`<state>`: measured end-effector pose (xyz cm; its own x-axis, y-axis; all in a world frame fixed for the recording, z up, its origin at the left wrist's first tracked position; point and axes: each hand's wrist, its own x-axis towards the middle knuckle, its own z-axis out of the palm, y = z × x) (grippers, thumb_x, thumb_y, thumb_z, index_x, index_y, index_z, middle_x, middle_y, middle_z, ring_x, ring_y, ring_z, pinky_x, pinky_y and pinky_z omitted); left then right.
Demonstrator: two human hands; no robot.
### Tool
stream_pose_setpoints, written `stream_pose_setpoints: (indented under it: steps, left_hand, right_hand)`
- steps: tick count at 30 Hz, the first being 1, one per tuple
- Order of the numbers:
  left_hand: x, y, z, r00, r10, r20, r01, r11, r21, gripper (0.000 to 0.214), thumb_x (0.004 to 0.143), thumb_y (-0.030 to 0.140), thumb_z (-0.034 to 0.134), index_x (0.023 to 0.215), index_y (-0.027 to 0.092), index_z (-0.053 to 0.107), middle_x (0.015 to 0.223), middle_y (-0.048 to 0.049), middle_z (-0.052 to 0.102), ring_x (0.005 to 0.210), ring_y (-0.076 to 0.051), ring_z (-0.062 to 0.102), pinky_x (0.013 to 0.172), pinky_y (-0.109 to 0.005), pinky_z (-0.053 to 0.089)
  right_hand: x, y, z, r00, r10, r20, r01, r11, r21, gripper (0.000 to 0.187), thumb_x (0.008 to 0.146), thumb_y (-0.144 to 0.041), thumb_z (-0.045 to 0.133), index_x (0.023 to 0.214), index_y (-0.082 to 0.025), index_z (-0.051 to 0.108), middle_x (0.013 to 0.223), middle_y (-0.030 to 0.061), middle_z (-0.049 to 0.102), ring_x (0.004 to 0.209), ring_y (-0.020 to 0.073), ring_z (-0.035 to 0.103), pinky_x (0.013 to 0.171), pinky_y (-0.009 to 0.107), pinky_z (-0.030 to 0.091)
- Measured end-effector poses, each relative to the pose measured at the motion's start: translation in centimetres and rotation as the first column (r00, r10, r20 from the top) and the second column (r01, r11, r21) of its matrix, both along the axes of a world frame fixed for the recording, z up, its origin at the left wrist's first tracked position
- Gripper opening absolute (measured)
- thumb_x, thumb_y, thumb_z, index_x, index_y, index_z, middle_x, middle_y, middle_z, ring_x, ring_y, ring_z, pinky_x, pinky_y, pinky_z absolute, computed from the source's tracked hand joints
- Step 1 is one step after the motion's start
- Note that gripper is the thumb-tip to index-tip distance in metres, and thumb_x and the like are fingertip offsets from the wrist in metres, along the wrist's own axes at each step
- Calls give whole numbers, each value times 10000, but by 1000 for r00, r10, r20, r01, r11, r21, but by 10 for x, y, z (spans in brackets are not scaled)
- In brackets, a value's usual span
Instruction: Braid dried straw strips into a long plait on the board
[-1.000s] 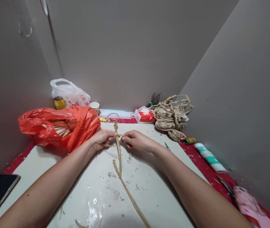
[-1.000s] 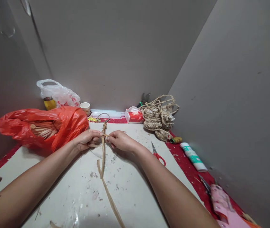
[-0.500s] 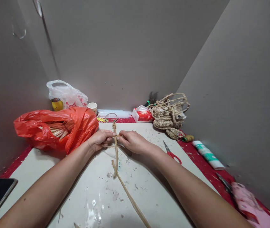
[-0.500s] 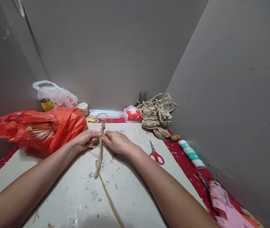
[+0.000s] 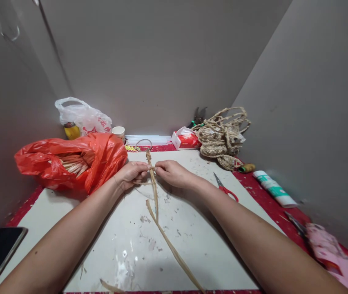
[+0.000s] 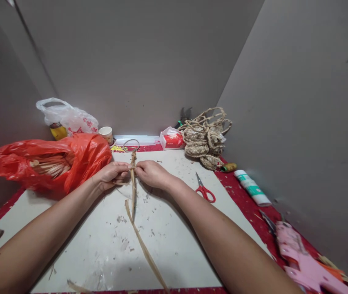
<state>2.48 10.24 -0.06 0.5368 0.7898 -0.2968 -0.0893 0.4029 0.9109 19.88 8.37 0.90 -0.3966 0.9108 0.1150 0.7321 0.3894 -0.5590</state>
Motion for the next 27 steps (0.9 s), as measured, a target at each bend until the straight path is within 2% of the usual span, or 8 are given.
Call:
stream_pose_setpoints:
  steps: [3,6,10,12,16,19,23,27]
  left_hand:
    - [1,0,1,1000,7,-12,-7,1000,19,177,662,225,692,737,100,592,471,62,430,329,13,175,359,-167,60]
    - [4,-1,0,999,26,-29,-25,999,45,201,643,243,717,709,94,598,482,47,472,325,15,190,354,-178,49]
    - [10,-5,-2,991,113,-72,-105,988,112,216,623,256,732,685,106,590,558,-2,584,325,7,243,345,-196,66]
    - [13,-7,-2,983,154,-97,-139,980,142,206,624,251,725,699,111,594,604,-15,624,323,7,244,346,-200,78]
    - [15,-11,0,976,177,-123,-150,968,202,171,644,247,690,698,109,605,661,-33,657,326,10,239,353,-197,98]
    - [17,-14,2,968,213,-130,-179,955,237,132,660,229,654,679,108,604,640,-31,651,333,0,262,363,-194,126]
    - [21,-19,3,948,277,-155,-231,937,260,91,667,176,614,610,110,587,515,10,575,350,-16,295,392,-193,179]
    - [23,-20,4,961,255,-111,-229,952,201,80,664,156,588,596,132,553,401,68,398,338,-26,245,383,-203,130]
  right_hand:
    - [0,1,-1,991,-49,-123,33,991,-133,223,775,-204,395,568,-164,468,530,-20,422,516,101,363,506,231,270]
    - [-2,-3,1,959,-140,-246,67,956,-286,216,761,-223,403,561,-162,457,486,-40,363,464,80,299,461,226,226]
    - [-2,-7,-1,924,-243,-297,98,897,-430,221,753,-258,412,557,-166,457,409,-61,290,390,64,214,419,236,143]
    - [-1,-7,-3,916,-261,-304,102,886,-453,228,752,-278,422,563,-163,476,407,-63,288,382,62,204,413,238,130]
    - [3,-5,-3,916,-256,-308,125,913,-388,218,749,-295,461,583,-158,495,453,-57,316,421,68,241,426,229,159]
    - [1,-7,2,942,-233,-240,151,936,-318,219,770,-295,454,608,-155,499,503,-40,383,472,81,314,449,220,213]
    - [-9,-15,5,984,-175,-38,168,975,-145,241,815,-235,402,657,-142,559,639,37,583,601,131,491,540,230,315]
    - [-20,-29,7,941,-255,223,241,966,91,306,876,-269,353,819,-155,631,836,127,680,735,215,601,619,282,365]
